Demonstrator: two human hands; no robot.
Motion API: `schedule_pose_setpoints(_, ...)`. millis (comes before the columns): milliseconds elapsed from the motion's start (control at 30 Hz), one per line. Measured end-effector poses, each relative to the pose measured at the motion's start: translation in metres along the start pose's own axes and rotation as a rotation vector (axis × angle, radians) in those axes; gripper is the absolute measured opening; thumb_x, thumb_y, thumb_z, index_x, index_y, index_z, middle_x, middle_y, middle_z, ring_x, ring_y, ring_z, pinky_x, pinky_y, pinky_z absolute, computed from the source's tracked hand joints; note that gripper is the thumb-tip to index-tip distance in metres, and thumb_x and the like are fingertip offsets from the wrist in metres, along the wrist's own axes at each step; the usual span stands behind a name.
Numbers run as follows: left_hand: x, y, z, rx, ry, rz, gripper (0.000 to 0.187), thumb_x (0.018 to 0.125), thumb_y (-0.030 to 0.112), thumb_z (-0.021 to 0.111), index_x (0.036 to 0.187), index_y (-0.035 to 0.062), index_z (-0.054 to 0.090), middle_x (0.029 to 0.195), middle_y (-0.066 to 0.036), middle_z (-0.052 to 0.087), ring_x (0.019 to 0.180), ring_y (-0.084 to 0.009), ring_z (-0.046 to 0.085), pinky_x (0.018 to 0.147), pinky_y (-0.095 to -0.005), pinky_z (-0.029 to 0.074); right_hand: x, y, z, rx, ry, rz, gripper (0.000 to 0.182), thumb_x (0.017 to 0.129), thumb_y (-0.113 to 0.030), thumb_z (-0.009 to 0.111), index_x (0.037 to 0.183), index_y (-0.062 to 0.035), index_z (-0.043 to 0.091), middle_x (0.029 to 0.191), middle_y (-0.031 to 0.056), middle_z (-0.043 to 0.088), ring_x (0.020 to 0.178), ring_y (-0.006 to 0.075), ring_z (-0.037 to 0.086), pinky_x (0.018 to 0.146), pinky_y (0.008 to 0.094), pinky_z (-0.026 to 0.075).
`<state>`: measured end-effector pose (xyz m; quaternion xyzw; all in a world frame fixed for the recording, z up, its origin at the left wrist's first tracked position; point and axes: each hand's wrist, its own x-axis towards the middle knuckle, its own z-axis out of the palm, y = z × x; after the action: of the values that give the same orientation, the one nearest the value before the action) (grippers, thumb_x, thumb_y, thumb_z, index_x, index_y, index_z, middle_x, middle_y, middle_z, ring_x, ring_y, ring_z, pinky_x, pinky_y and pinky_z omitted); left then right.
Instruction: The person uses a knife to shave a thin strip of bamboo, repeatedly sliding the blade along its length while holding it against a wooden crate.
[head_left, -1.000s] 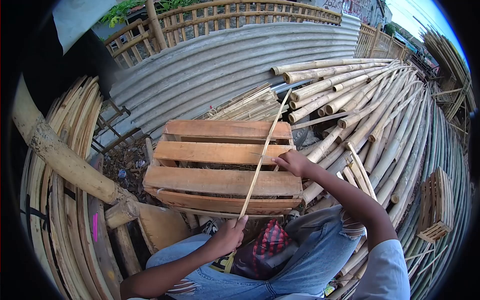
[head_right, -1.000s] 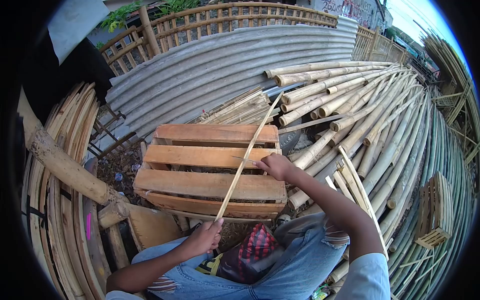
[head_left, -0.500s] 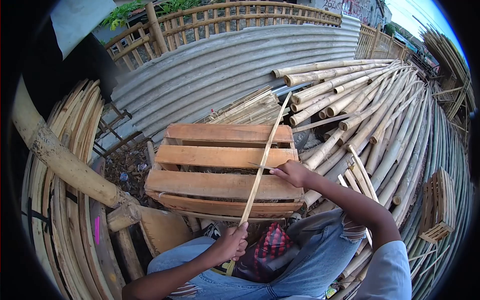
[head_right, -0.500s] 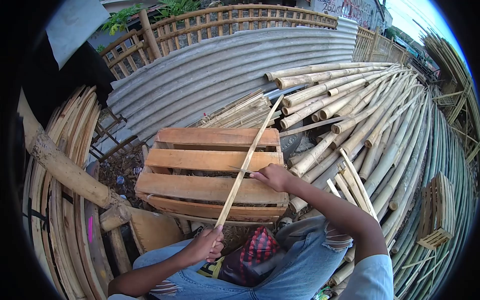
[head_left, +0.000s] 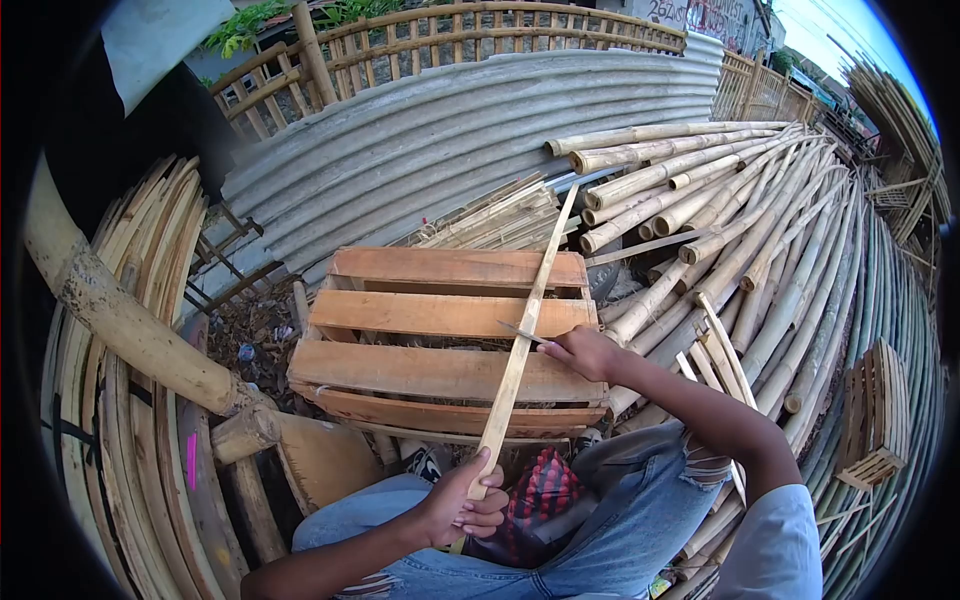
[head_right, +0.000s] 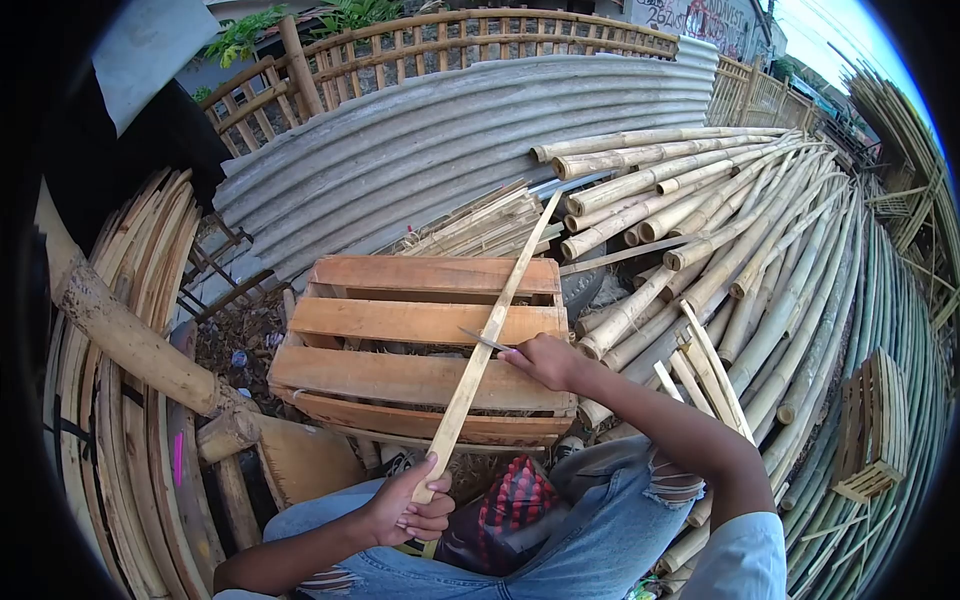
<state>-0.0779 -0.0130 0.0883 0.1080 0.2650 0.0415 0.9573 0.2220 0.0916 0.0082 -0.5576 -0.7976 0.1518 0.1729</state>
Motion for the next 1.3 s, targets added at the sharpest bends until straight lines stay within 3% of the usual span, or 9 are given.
schedule_pose_setpoints(100,-0.001,-0.002,0.006,0.098,0.055,0.024,0.042,0.094,0.052,0.027,0.074,0.0157,0.033,0.050,0.006,0.023,0.037,-0.0043,0.021,0.035,-0.0199,0.022,0.017,0.018,-0.034,-0.050,-0.193,0.350,0.054,0.092,-0.044,0.038,0.075,0.0020,0.061,0.073,0.0255,0.060,0.077,0.0413,0.058,0.075,0.0473,0.045)
schedule_pose_setpoints(267,-0.001,0.004,0.005,0.291,0.225,0.060,0.041,0.095,0.049,0.026,0.074,0.0142,0.032,0.051,0.005,0.024,0.037,-0.0050,0.023,0.035,-0.0212,0.024,-0.001,-0.023,-0.013,-0.032,-0.080,0.002,0.060,0.092,-0.047,0.035,0.065,0.0001,0.060,0.060,0.0209,0.058,0.065,0.0384,0.059,0.062,0.0459,0.047)
schedule_pose_setpoints(400,0.003,0.000,0.003,0.663,0.389,0.128,0.041,0.097,0.045,0.027,0.073,0.0115,0.032,0.050,0.004,0.026,0.037,-0.0069,0.028,0.036,-0.0244,0.029,0.024,0.005,-0.044,-0.027,-0.206,0.304,0.059,0.092,-0.047,0.036,0.072,0.0016,0.061,0.069,0.0251,0.059,0.073,0.0418,0.058,0.070,0.0474,0.046)
schedule_pose_setpoints(567,0.001,0.008,-0.008,1.008,0.545,0.174,0.042,0.097,0.042,0.029,0.072,0.0092,0.033,0.050,0.003,0.030,0.039,-0.0072,0.033,0.036,-0.0249,0.030,0.004,-0.028,-0.020,0.010,-0.135,0.059,0.060,0.092,-0.048,0.035,0.072,0.0022,0.061,0.069,0.0252,0.059,0.071,0.0419,0.058,0.068,0.0472,0.045)
schedule_pose_setpoints(633,0.003,0.004,-0.013,1.538,0.684,0.386,0.043,0.097,0.040,0.031,0.072,0.0050,0.038,0.050,0.000,0.037,0.041,-0.0113,0.039,0.040,-0.0288,0.036,0.009,-0.017,-0.021,0.024,-0.169,0.118,0.060,0.092,-0.047,0.034,0.070,0.0020,0.061,0.066,0.0257,0.057,0.070,0.0415,0.058,0.066,0.0471,0.045)
schedule_pose_setpoints(700,0.003,0.006,-0.006,1.496,0.690,0.320,0.045,0.097,0.039,0.031,0.073,0.0021,0.040,0.051,-0.004,0.040,0.044,-0.0154,0.043,0.045,-0.0317,0.038,0.023,0.018,-0.033,-0.098,-0.107,0.298,0.063,0.092,-0.049,0.032,0.066,0.0008,0.061,0.059,0.0229,0.056,0.064,0.0398,0.058,0.062,0.0462,0.046)
schedule_pose_setpoints(867,0.001,0.015,0.004,1.234,0.651,0.137,0.046,0.097,0.037,0.032,0.079,-0.0038,0.045,0.054,-0.012,0.047,0.051,-0.0242,0.049,0.055,-0.0376,0.040,0.001,-0.039,-0.025,0.022,-0.230,0.080,0.060,0.092,-0.049,0.032,0.076,0.0016,0.061,0.071,0.0270,0.058,0.073,0.0418,0.057,0.069,0.0470,0.045)
schedule_pose_setpoints(1067,0.006,0.004,-0.006,1.542,0.725,0.338,0.045,0.097,0.039,0.032,0.076,0.0003,0.043,0.052,-0.005,0.046,0.043,-0.0139,0.044,0.045,-0.0310,0.039,0.023,0.017,-0.031,-0.078,-0.087,0.260,0.058,0.092,-0.047,0.034,0.071,0.0009,0.061,0.063,0.0233,0.057,0.068,0.0390,0.058,0.065,0.0465,0.046)
schedule_pose_setpoints(1300,-0.003,0.016,0.000,0.931,0.498,0.162,0.041,0.097,0.040,0.029,0.071,0.0090,0.033,0.049,0.003,0.029,0.039,-0.0074,0.032,0.037,-0.0253,0.032,-0.007,-0.072,-0.026,0.142,-0.274,-0.028,0.055,0.094,-0.043,0.035,0.076,0.0030,0.060,0.067,0.0253,0.057,0.069,0.0416,0.056,0.067,0.0472,0.044)
